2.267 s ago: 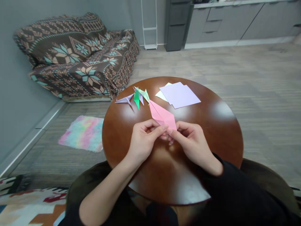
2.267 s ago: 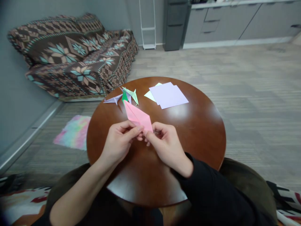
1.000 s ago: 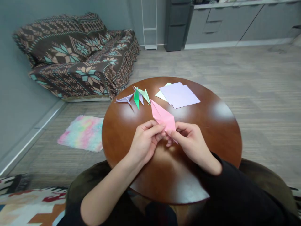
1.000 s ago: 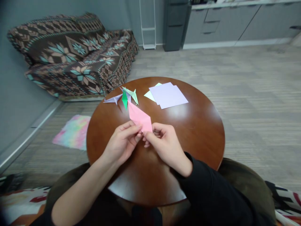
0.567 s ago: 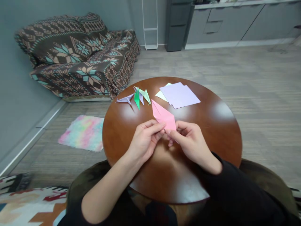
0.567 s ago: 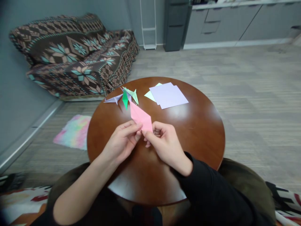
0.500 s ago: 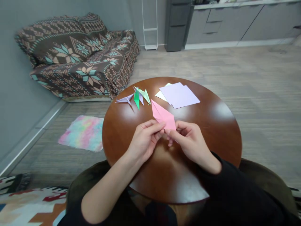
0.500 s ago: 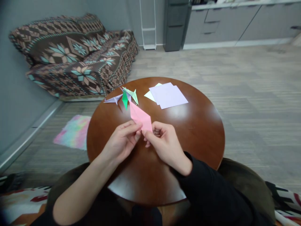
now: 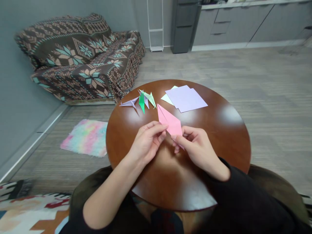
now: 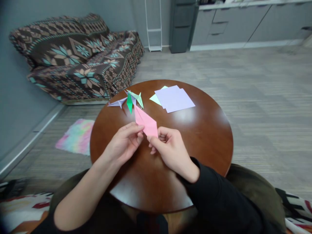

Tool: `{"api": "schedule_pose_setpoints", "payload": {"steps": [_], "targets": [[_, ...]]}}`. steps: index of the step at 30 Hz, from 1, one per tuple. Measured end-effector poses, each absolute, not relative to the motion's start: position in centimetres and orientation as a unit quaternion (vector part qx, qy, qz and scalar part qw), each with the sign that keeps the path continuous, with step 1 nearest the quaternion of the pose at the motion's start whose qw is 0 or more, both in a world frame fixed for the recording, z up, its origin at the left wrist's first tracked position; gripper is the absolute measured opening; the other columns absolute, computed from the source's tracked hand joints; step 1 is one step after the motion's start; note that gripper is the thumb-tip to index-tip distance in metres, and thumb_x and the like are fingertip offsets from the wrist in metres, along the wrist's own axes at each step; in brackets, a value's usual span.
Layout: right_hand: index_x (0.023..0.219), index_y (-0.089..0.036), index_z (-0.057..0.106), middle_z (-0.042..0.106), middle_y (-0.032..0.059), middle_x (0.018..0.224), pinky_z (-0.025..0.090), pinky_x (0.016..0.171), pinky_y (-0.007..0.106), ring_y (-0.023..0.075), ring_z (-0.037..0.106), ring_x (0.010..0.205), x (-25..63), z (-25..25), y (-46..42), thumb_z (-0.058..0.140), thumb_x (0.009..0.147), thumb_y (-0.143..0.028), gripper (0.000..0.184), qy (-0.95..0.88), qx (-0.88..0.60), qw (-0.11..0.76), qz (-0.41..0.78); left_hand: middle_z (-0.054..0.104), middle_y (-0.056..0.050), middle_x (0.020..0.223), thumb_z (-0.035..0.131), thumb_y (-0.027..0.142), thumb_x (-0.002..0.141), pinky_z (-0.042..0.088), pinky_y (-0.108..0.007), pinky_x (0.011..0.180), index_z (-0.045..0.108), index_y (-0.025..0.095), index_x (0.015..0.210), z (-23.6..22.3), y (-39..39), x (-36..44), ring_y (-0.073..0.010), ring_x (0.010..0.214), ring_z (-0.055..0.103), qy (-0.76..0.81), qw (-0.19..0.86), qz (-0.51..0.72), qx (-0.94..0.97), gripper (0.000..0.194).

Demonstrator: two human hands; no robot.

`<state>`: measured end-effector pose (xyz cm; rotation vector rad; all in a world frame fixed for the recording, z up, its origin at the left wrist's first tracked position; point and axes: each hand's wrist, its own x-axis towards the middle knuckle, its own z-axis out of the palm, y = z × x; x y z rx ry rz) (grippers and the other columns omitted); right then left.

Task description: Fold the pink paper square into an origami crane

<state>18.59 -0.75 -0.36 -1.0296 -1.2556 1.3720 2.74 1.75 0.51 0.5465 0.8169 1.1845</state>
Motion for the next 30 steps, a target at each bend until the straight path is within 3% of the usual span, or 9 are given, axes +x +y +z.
{"api": "schedule_pose_setpoints", "payload": {"steps": [5, 8, 10, 13, 16, 19, 25, 30], "targets": [[0.063, -0.015, 0.064, 0.067, -0.0006, 0.059, 0.048, 0.052, 0.022, 0.0103, 0.062, 0.048, 18.5, -0.3, -0.8, 0.074, 0.086, -0.026, 0.026, -0.517, -0.427, 0.487, 0.560, 0.065, 0.000, 0.063, 0.076, 0.008, 0.075, 0.051, -0.009, 0.050, 0.068, 0.010, 0.064, 1.3, 2.9, 2.0, -0.0035, 0.052, 0.057, 0.394, 0.706, 0.559, 0.184, 0.014], [0.062, -0.015, 0.064, 0.066, -0.0009, 0.057, 0.047, 0.051, 0.022, 0.0101, 0.061, 0.047, 18.5, -0.3, -0.8, 0.074, 0.084, -0.025, 0.026, -0.507, -0.431, 0.487, 0.565, 0.063, 0.000, 0.062, 0.068, 0.009, 0.083, 0.049, -0.007, 0.050, 0.062, 0.012, 0.063, 2.0, 3.7, 0.8, -0.0029, 0.053, 0.057, 0.414, 0.659, 0.611, 0.146, 0.021], [0.061, -0.016, 0.063, 0.066, -0.0008, 0.057, 0.047, 0.050, 0.022, 0.0102, 0.061, 0.046, 18.5, -0.3, -0.9, 0.074, 0.084, -0.026, 0.027, -0.500, -0.432, 0.496, 0.563, 0.066, -0.001, 0.069, 0.073, 0.016, 0.083, 0.049, -0.009, 0.050, 0.065, 0.012, 0.069, 2.1, 3.6, 0.6, -0.0042, 0.058, 0.059, 0.409, 0.636, 0.631, 0.172, 0.016], [0.060, -0.018, 0.061, 0.065, -0.0012, 0.057, 0.048, 0.051, 0.023, 0.0108, 0.061, 0.048, 18.5, -0.2, -0.8, 0.075, 0.084, -0.027, 0.029, -0.497, -0.431, 0.516, 0.548, 0.070, -0.003, 0.082, 0.083, 0.030, 0.077, 0.053, -0.017, 0.055, 0.071, 0.012, 0.084, 1.3, 2.5, 1.3, -0.0092, 0.065, 0.063, 0.387, 0.709, 0.547, 0.218, 0.022], [0.064, -0.018, 0.065, 0.064, -0.0019, 0.057, 0.050, 0.052, 0.024, 0.0115, 0.061, 0.050, 18.5, -0.1, -0.8, 0.075, 0.084, -0.028, 0.025, -0.501, -0.426, 0.520, 0.545, 0.063, 0.000, 0.070, 0.084, 0.020, 0.074, 0.051, -0.018, 0.058, 0.071, 0.012, 0.085, 0.4, 1.4, 2.5, -0.0099, 0.064, 0.060, 0.347, 0.766, 0.465, 0.276, 0.019], [0.064, -0.018, 0.065, 0.064, -0.0019, 0.057, 0.050, 0.052, 0.024, 0.0119, 0.061, 0.051, 18.6, -0.2, -0.7, 0.074, 0.085, -0.028, 0.024, -0.504, -0.427, 0.515, 0.547, 0.061, 0.000, 0.068, 0.084, 0.013, 0.073, 0.047, -0.016, 0.057, 0.067, 0.011, 0.075, 0.1, 1.2, 3.0, -0.0067, 0.060, 0.057, 0.332, 0.771, 0.477, 0.263, 0.017], [0.066, -0.015, 0.065, 0.066, -0.0004, 0.061, 0.047, 0.051, 0.022, 0.0102, 0.060, 0.050, 18.5, -0.2, -0.8, 0.073, 0.086, -0.028, 0.025, -0.512, -0.429, 0.497, 0.555, 0.062, 0.000, 0.068, 0.081, 0.011, 0.075, 0.051, -0.015, 0.058, 0.067, 0.009, 0.073, 0.0, 1.7, 3.0, -0.0048, 0.057, 0.055, 0.314, 0.783, 0.487, 0.226, 0.014], [0.064, -0.016, 0.063, 0.066, -0.0006, 0.060, 0.047, 0.052, 0.022, 0.0102, 0.061, 0.049, 18.4, -0.1, -0.9, 0.072, 0.086, -0.027, 0.026, -0.518, -0.426, 0.485, 0.561, 0.060, 0.002, 0.068, 0.078, 0.003, 0.071, 0.047, -0.008, 0.055, 0.067, 0.008, 0.067, 0.4, 2.2, 2.9, -0.0016, 0.059, 0.054, 0.339, 0.742, 0.549, 0.180, 0.012]]}}
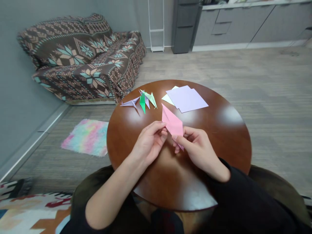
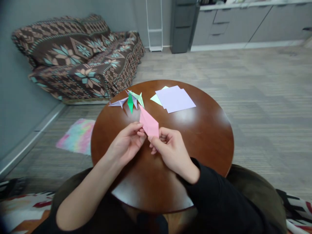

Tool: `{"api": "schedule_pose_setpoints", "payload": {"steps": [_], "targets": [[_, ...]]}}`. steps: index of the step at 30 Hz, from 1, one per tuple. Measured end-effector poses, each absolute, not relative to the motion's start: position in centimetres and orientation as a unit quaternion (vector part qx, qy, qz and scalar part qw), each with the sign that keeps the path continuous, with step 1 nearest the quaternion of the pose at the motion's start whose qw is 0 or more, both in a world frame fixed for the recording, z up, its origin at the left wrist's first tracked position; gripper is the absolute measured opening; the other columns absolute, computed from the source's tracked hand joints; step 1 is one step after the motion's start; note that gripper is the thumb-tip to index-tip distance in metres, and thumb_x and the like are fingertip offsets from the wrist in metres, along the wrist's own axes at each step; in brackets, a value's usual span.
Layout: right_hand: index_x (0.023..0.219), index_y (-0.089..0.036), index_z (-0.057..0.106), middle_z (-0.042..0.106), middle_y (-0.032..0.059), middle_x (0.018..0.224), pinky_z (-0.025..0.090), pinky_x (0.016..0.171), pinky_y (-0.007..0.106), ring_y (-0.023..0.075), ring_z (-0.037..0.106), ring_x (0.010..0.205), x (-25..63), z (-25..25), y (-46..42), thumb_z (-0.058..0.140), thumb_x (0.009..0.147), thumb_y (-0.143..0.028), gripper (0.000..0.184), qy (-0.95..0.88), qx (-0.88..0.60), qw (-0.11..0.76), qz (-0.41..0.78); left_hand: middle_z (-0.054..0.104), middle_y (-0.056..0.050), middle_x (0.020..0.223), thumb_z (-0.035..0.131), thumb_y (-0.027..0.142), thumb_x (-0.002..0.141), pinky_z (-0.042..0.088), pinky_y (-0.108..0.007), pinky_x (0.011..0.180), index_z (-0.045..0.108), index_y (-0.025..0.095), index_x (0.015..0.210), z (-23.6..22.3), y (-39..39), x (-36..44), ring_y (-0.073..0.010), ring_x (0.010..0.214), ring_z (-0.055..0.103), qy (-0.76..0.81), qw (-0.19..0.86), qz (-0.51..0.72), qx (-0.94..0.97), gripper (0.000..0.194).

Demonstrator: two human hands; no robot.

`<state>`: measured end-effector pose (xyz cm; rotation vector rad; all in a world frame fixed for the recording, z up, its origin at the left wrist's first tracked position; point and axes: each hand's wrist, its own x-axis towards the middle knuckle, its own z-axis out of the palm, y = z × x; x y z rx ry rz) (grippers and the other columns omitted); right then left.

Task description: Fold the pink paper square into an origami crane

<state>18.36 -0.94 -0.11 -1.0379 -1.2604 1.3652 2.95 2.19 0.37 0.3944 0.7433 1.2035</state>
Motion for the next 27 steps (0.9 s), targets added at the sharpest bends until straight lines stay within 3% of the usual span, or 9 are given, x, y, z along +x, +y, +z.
{"api": "schedule_pose_setpoints", "payload": {"steps": [4, 8, 14, 19, 27], "targets": [[0.063, -0.016, 0.064, 0.065, -0.0007, 0.058, 0.047, 0.052, 0.024, 0.0114, 0.061, 0.049, 18.4, 0.0, -0.9, 0.074, 0.085, -0.027, 0.026, -0.512, -0.433, 0.488, 0.559, 0.064, 0.000, 0.072, 0.081, 0.011, 0.072, 0.048, -0.010, 0.057, 0.070, 0.010, 0.072, 0.6, 2.3, 2.8, -0.0034, 0.062, 0.056, 0.341, 0.718, 0.580, 0.179, 0.011], [0.064, -0.016, 0.067, 0.068, 0.0001, 0.062, 0.048, 0.051, 0.023, 0.0107, 0.060, 0.050, 18.5, 0.1, -0.7, 0.075, 0.083, -0.027, 0.023, -0.500, -0.426, 0.504, 0.560, 0.065, -0.001, 0.068, 0.086, 0.031, 0.076, 0.048, -0.019, 0.058, 0.073, 0.013, 0.074, 0.3, 1.6, 2.7, -0.0096, 0.062, 0.058, 0.370, 0.674, 0.526, 0.365, 0.022], [0.069, -0.017, 0.071, 0.068, -0.0013, 0.060, 0.051, 0.050, 0.023, 0.0109, 0.059, 0.051, 18.2, 0.3, -0.7, 0.073, 0.079, -0.022, 0.011, -0.494, -0.430, 0.514, 0.554, 0.065, -0.001, 0.057, 0.083, 0.025, 0.078, 0.042, -0.023, 0.056, 0.069, 0.016, 0.058, 0.3, 1.0, 2.8, -0.0111, 0.054, 0.055, 0.428, 0.565, 0.494, 0.504, 0.026], [0.070, -0.017, 0.071, 0.072, -0.0002, 0.064, 0.053, 0.051, 0.023, 0.0107, 0.060, 0.051, 18.1, 0.4, -0.8, 0.070, 0.076, -0.017, 0.006, -0.488, -0.435, 0.528, 0.542, 0.061, 0.001, 0.053, 0.081, 0.024, 0.079, 0.040, -0.023, 0.055, 0.066, 0.017, 0.057, 0.3, 0.7, 3.2, -0.0103, 0.052, 0.052, 0.443, 0.531, 0.516, 0.505, 0.028], [0.068, -0.018, 0.068, 0.065, -0.0024, 0.052, 0.050, 0.048, 0.025, 0.0123, 0.060, 0.045, 18.2, 0.0, -0.8, 0.072, 0.074, -0.022, 0.009, -0.481, -0.471, 0.512, 0.534, 0.058, 0.003, 0.055, 0.085, 0.026, 0.077, 0.037, -0.024, 0.055, 0.067, 0.018, 0.061, -0.2, 1.3, 2.6, -0.0094, 0.052, 0.049, 0.442, 0.515, 0.585, 0.445, 0.026]]}}
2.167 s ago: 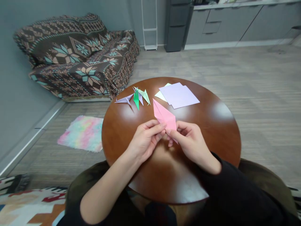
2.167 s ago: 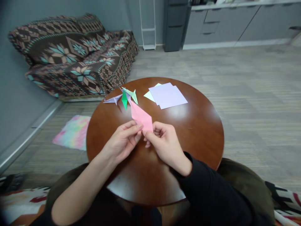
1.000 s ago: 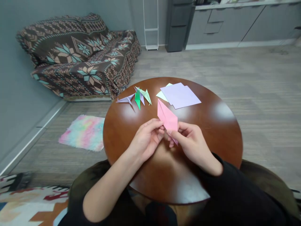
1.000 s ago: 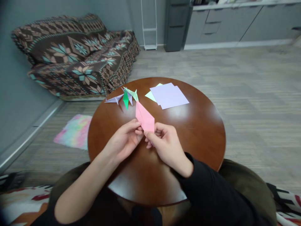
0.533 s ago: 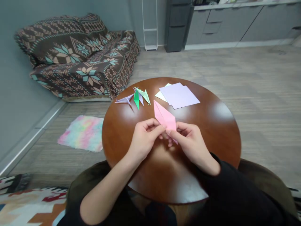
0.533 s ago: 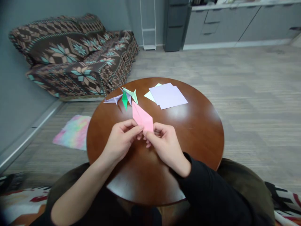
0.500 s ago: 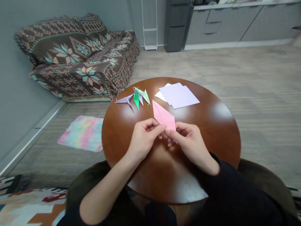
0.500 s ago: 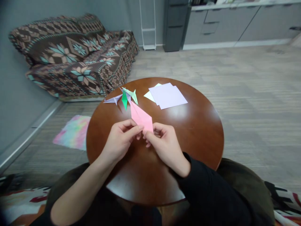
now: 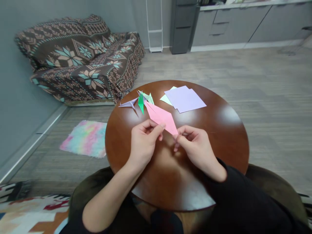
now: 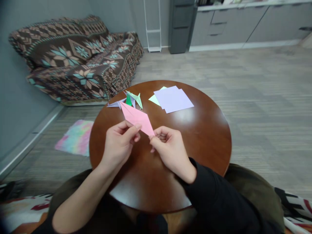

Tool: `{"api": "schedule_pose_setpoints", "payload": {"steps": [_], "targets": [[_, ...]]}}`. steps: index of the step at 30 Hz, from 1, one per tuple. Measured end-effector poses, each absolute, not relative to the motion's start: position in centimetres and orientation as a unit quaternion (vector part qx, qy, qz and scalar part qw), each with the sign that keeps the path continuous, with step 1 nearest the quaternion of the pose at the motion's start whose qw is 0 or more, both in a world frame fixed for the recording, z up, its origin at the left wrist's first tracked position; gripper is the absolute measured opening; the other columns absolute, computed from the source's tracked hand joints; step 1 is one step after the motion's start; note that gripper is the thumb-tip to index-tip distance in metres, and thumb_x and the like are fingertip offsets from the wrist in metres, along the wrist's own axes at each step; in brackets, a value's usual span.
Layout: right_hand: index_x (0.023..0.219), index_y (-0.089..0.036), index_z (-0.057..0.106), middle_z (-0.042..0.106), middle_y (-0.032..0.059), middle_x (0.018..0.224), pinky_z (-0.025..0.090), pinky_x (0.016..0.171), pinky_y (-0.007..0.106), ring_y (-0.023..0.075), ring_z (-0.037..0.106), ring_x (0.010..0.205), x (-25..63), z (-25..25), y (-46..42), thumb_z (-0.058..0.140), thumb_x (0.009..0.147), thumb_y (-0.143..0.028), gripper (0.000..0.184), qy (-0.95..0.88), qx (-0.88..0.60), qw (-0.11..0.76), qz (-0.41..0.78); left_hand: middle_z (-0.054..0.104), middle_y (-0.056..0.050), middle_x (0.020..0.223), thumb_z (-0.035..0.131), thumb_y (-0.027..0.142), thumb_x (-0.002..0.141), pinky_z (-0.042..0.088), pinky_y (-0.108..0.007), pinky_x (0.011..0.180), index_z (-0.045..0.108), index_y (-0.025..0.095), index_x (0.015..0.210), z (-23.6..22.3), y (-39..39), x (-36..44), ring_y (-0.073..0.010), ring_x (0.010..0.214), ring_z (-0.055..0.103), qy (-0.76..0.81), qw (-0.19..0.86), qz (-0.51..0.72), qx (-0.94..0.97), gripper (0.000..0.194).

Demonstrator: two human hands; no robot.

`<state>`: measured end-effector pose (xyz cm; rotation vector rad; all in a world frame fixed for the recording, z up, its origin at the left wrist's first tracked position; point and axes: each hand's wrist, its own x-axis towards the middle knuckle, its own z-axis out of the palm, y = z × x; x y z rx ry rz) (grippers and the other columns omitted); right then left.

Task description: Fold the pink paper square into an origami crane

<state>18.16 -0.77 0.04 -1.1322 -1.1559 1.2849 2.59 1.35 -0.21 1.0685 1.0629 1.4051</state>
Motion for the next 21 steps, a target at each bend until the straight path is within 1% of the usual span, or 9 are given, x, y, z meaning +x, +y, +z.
{"api": "schedule_pose_setpoints", "payload": {"steps": [5, 9, 13, 15, 21], "targets": [[0.069, -0.018, 0.068, 0.065, -0.0026, 0.053, 0.051, 0.048, 0.025, 0.0126, 0.061, 0.045, 18.18, -0.05, -0.75, 0.073, 0.073, -0.022, 0.008, -0.471, -0.465, 0.509, 0.551, 0.057, 0.003, 0.057, 0.086, 0.025, 0.076, 0.038, -0.023, 0.055, 0.067, 0.017, 0.061, -0.26, 1.57, 2.54, -0.0090, 0.054, 0.048, 0.434, 0.526, 0.592, 0.429, 0.025], [0.071, -0.017, 0.070, 0.066, -0.0022, 0.059, 0.052, 0.049, 0.025, 0.0124, 0.062, 0.047, 18.44, -0.43, -0.73, 0.071, 0.073, -0.019, 0.003, -0.449, -0.443, 0.521, 0.575, 0.056, 0.003, 0.057, 0.084, 0.024, 0.076, 0.036, -0.023, 0.052, 0.067, 0.017, 0.061, 0.00, 1.83, 2.31, -0.0084, 0.053, 0.049, 0.425, 0.531, 0.599, 0.421, 0.024], [0.075, -0.016, 0.073, 0.067, 0.0001, 0.068, 0.056, 0.054, 0.027, 0.0128, 0.061, 0.055, 18.66, -0.78, -0.66, 0.068, 0.081, -0.026, 0.012, -0.431, -0.403, 0.540, 0.600, 0.055, 0.003, 0.056, 0.084, 0.023, 0.076, 0.035, -0.023, 0.050, 0.066, 0.016, 0.060, 0.30, 2.01, 1.98, -0.0081, 0.051, 0.049, 0.422, 0.534, 0.600, 0.421, 0.025], [0.076, -0.016, 0.073, 0.067, 0.0002, 0.070, 0.056, 0.055, 0.027, 0.0129, 0.061, 0.057, 18.65, -0.69, -0.69, 0.067, 0.084, -0.028, 0.015, -0.439, -0.397, 0.539, 0.600, 0.056, 0.003, 0.057, 0.084, 0.023, 0.076, 0.035, -0.023, 0.050, 0.067, 0.016, 0.060, 0.37, 1.96, 1.89, -0.0080, 0.051, 0.049, 0.426, 0.534, 0.592, 0.427, 0.024], [0.070, -0.017, 0.068, 0.067, -0.0019, 0.062, 0.051, 0.054, 0.024, 0.0113, 0.062, 0.052, 18.45, 0.04, -0.87, 0.070, 0.082, -0.021, 0.013, -0.503, -0.432, 0.513, 0.546, 0.059, 0.003, 0.059, 0.082, 0.025, 0.081, 0.040, -0.023, 0.054, 0.066, 0.017, 0.063, 0.41, 1.40, 2.06, -0.0090, 0.053, 0.052, 0.424, 0.541, 0.566, 0.456, 0.025]]}}
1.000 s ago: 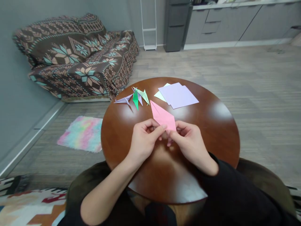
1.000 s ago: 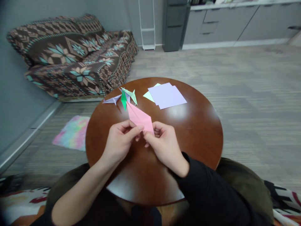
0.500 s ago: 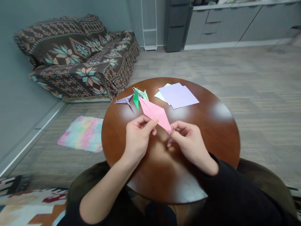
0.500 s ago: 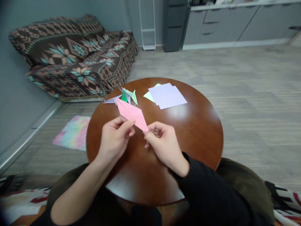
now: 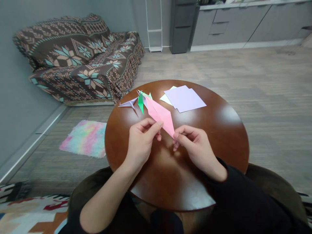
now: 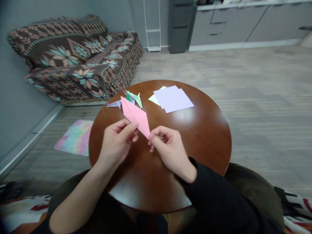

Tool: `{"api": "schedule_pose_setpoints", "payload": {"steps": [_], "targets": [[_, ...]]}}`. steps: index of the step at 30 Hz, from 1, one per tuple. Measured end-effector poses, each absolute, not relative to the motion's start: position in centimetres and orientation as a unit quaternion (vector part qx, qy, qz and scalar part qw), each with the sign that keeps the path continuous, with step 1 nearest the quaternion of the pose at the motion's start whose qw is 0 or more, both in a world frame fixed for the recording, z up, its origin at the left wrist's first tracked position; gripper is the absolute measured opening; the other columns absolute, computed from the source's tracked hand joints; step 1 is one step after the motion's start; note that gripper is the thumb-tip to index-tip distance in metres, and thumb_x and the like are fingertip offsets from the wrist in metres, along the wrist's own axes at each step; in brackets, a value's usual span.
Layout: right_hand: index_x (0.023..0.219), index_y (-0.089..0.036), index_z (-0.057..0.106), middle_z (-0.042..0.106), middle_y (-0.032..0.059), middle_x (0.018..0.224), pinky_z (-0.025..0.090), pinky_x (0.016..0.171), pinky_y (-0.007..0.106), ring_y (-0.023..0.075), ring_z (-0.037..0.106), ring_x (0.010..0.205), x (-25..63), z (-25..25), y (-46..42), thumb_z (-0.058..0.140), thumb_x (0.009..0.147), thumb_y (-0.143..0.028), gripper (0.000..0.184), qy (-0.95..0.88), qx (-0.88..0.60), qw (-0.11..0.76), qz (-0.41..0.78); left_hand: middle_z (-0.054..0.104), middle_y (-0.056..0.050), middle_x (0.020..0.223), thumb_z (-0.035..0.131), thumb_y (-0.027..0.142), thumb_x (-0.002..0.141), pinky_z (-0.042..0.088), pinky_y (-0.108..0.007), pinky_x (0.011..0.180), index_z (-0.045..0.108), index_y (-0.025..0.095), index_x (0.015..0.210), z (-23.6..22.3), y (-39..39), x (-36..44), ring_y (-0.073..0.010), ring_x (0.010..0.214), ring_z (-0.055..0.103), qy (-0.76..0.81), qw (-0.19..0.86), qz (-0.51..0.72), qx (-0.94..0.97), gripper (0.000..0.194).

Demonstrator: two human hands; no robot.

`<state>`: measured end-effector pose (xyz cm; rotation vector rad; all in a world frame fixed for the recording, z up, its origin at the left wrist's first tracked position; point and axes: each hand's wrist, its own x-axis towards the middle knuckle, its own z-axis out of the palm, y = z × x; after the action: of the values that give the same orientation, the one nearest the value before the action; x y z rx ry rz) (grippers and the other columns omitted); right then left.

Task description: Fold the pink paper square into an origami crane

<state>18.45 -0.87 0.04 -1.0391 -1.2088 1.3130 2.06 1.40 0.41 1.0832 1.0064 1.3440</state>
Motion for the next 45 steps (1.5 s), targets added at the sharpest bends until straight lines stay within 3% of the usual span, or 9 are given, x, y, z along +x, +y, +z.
{"api": "schedule_pose_setpoints", "payload": {"steps": [5, 17, 28, 36, 40, 42, 45], "targets": [[0.075, -0.017, 0.069, 0.071, -0.0003, 0.062, 0.051, 0.054, 0.023, 0.0112, 0.062, 0.052, 18.4, -0.1, -0.9, 0.070, 0.085, -0.023, 0.012, -0.508, -0.433, 0.526, 0.527, 0.065, 0.001, 0.060, 0.083, 0.027, 0.080, 0.041, -0.022, 0.052, 0.073, 0.014, 0.069, 0.4, 0.8, 2.6, -0.0092, 0.051, 0.054, 0.415, 0.579, 0.490, 0.502, 0.020], [0.076, -0.016, 0.069, 0.075, 0.0012, 0.065, 0.052, 0.056, 0.019, 0.0097, 0.064, 0.055, 18.4, -0.1, -1.1, 0.069, 0.089, -0.024, 0.015, -0.515, -0.418, 0.510, 0.547, 0.065, 0.002, 0.056, 0.079, 0.021, 0.081, 0.046, -0.018, 0.052, 0.072, 0.013, 0.068, 1.5, 0.2, 3.2, -0.0086, 0.051, 0.057, 0.434, 0.534, 0.491, 0.534, 0.017], [0.073, -0.015, 0.070, 0.077, 0.0028, 0.066, 0.053, 0.052, 0.021, 0.0100, 0.063, 0.051, 18.1, 0.1, -1.2, 0.071, 0.083, -0.023, 0.013, -0.510, -0.442, 0.508, 0.535, 0.064, 0.002, 0.053, 0.075, 0.018, 0.083, 0.046, -0.019, 0.051, 0.068, 0.015, 0.064, 1.1, 0.3, 3.2, -0.0095, 0.049, 0.058, 0.455, 0.530, 0.486, 0.525, 0.021], [0.071, -0.016, 0.069, 0.066, -0.0031, 0.058, 0.049, 0.048, 0.022, 0.0112, 0.063, 0.048, 18.5, -0.4, -1.1, 0.069, 0.076, -0.015, 0.005, -0.483, -0.457, 0.506, 0.549, 0.064, 0.002, 0.060, 0.076, 0.025, 0.084, 0.041, -0.020, 0.050, 0.070, 0.015, 0.071, 0.7, 1.6, 1.4, -0.0081, 0.050, 0.054, 0.443, 0.524, 0.514, 0.514, 0.017], [0.092, -0.017, 0.074, 0.074, 0.0007, 0.079, 0.055, 0.063, 0.026, 0.0119, 0.066, 0.063, 19.2, -0.8, -0.2, 0.072, 0.086, -0.024, 0.010, -0.426, -0.392, 0.575, 0.579, 0.064, 0.001, 0.066, 0.071, 0.021, 0.083, 0.040, -0.022, 0.049, 0.069, 0.015, 0.077, 1.6, 1.1, 1.0, -0.0091, 0.050, 0.051, 0.393, 0.617, 0.333, 0.595, 0.009], [0.106, -0.020, 0.072, 0.076, -0.0005, 0.082, 0.055, 0.068, 0.025, 0.0122, 0.068, 0.070, 19.6, -0.9, 0.3, 0.078, 0.084, -0.023, 0.023, -0.399, -0.372, 0.587, 0.598, 0.063, 0.000, 0.067, 0.067, 0.016, 0.082, 0.041, -0.023, 0.053, 0.068, 0.014, 0.074, 2.1, 0.8, 0.9, -0.0106, 0.055, 0.052, 0.364, 0.632, 0.212, 0.650, 0.008], [0.104, -0.021, 0.070, 0.077, -0.0016, 0.079, 0.051, 0.062, 0.021, 0.0107, 0.066, 0.066, 20.3, -1.0, 1.0, 0.084, 0.077, -0.016, 0.032, -0.394, -0.377, 0.581, 0.605, 0.060, 0.000, 0.066, 0.064, 0.013, 0.083, 0.042, -0.024, 0.058, 0.065, 0.014, 0.070, 2.4, 0.8, 0.5, -0.0117, 0.061, 0.053, 0.352, 0.613, 0.150, 0.691, 0.013]]}}
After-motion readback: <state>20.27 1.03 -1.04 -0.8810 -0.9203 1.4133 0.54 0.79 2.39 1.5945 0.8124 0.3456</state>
